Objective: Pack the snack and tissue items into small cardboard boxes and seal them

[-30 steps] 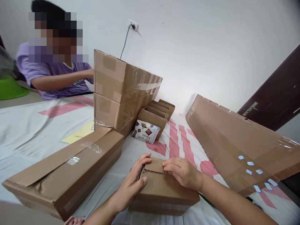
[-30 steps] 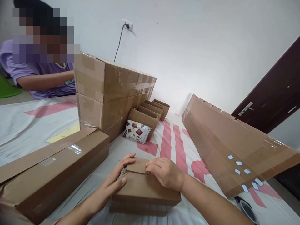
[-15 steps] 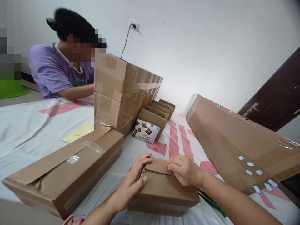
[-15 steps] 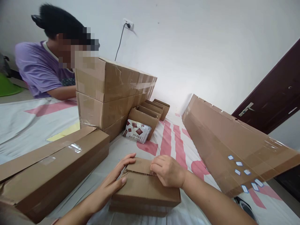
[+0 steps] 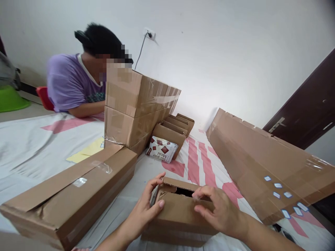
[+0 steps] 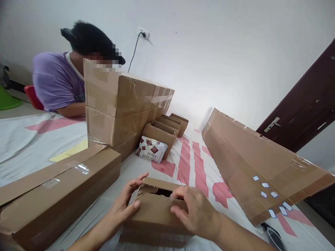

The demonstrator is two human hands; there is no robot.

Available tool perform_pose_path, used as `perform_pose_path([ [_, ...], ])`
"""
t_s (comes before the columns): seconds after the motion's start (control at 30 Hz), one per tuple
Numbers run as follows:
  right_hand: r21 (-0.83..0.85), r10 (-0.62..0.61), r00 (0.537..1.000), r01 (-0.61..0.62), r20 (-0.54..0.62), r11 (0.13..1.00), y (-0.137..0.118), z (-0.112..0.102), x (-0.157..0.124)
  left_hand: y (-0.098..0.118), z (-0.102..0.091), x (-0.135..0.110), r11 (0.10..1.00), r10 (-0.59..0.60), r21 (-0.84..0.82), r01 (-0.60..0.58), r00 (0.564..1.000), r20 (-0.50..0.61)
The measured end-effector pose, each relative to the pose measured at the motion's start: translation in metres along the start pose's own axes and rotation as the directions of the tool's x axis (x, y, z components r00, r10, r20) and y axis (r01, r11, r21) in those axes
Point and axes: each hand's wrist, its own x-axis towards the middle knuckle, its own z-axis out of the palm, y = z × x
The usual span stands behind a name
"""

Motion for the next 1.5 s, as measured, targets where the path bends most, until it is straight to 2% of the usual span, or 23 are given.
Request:
perform_pose_path([
  [0.13, -0.081, -0.036, 0.995, 0.044, 0.090, 0.996, -0.006, 0.010, 0.006, 0.009, -0.001, 0.002, 0.997, 0.041, 0.055, -0.045, 0.997, 0.059],
  [0.23, -0.161, -0.059, 0.987, 0.083, 0.151, 0.983, -0.004, 0.016, 0.010, 0.011, -0.001, 0.002, 0.999, 0.009, 0.040, -0.012, 0.997, 0.072],
  [0.33, -0.260, -0.089, 0.985, 0.126, 0.149, 0.957, -0.002, 0.022, 0.012, 0.007, 0.000, 0.001, 1.000, -0.007, 0.023, 0.006, 0.998, 0.058],
  [0.53, -0.407, -0.253, 0.962, 0.274, 0.105, 0.871, -0.004, 0.026, 0.015, 0.002, 0.002, 0.003, 1.000, 0.004, 0.013, -0.005, 0.999, 0.040],
  [0.8, -0.361, -0.263, 0.965, 0.251, 0.015, 0.898, 0.000, 0.031, 0.013, 0.015, 0.001, 0.004, 0.999, -0.014, 0.030, 0.013, 0.999, 0.039],
  [0.9, -0.251, -0.139, 0.988, 0.119, -0.062, 0.961, -0.001, 0.030, 0.011, 0.017, 0.002, 0.005, 0.999, -0.021, 0.042, 0.020, 0.999, 0.031],
  [0.97, -0.178, -0.055, 0.998, 0.047, -0.043, 0.983, -0.003, 0.028, 0.009, 0.017, 0.002, 0.005, 0.998, -0.020, 0.057, 0.019, 0.999, 0.025],
  [1.03, -0.181, -0.064, 0.998, 0.063, -0.001, 0.981, -0.004, 0.028, 0.007, 0.018, 0.003, 0.006, 0.998, -0.018, 0.065, 0.017, 1.000, 0.013],
  [1.13, -0.263, -0.194, 0.981, 0.189, 0.006, 0.946, 0.000, 0.033, 0.007, 0.017, 0.004, 0.007, 0.997, -0.013, 0.071, 0.013, 1.000, -0.008],
  [1.2, -0.288, -0.249, 0.967, 0.227, -0.044, 0.931, 0.004, 0.038, 0.010, 0.017, 0.004, 0.007, 0.996, -0.015, 0.084, 0.016, 1.000, -0.014],
  [1.27, -0.269, -0.213, 0.966, 0.168, -0.148, 0.948, 0.007, 0.040, 0.014, 0.017, 0.005, 0.007, 0.994, -0.022, 0.105, 0.023, 1.000, -0.015],
  [1.33, -0.176, -0.097, 0.953, 0.048, -0.286, 0.983, 0.008, 0.036, 0.014, 0.017, 0.005, 0.008, 0.991, -0.021, 0.130, 0.023, 1.000, -0.012],
  [1.4, -0.040, 0.034, 0.913, -0.055, -0.406, 0.998, 0.008, 0.026, 0.005, 0.016, 0.004, 0.008, 0.987, -0.007, 0.158, 0.009, 1.000, -0.010],
  [1.5, 0.025, 0.133, 0.862, -0.139, -0.489, 0.990, 0.006, 0.007, -0.031, 0.013, 0.003, 0.008, 0.979, 0.022, 0.202, -0.018, 1.000, -0.016],
])
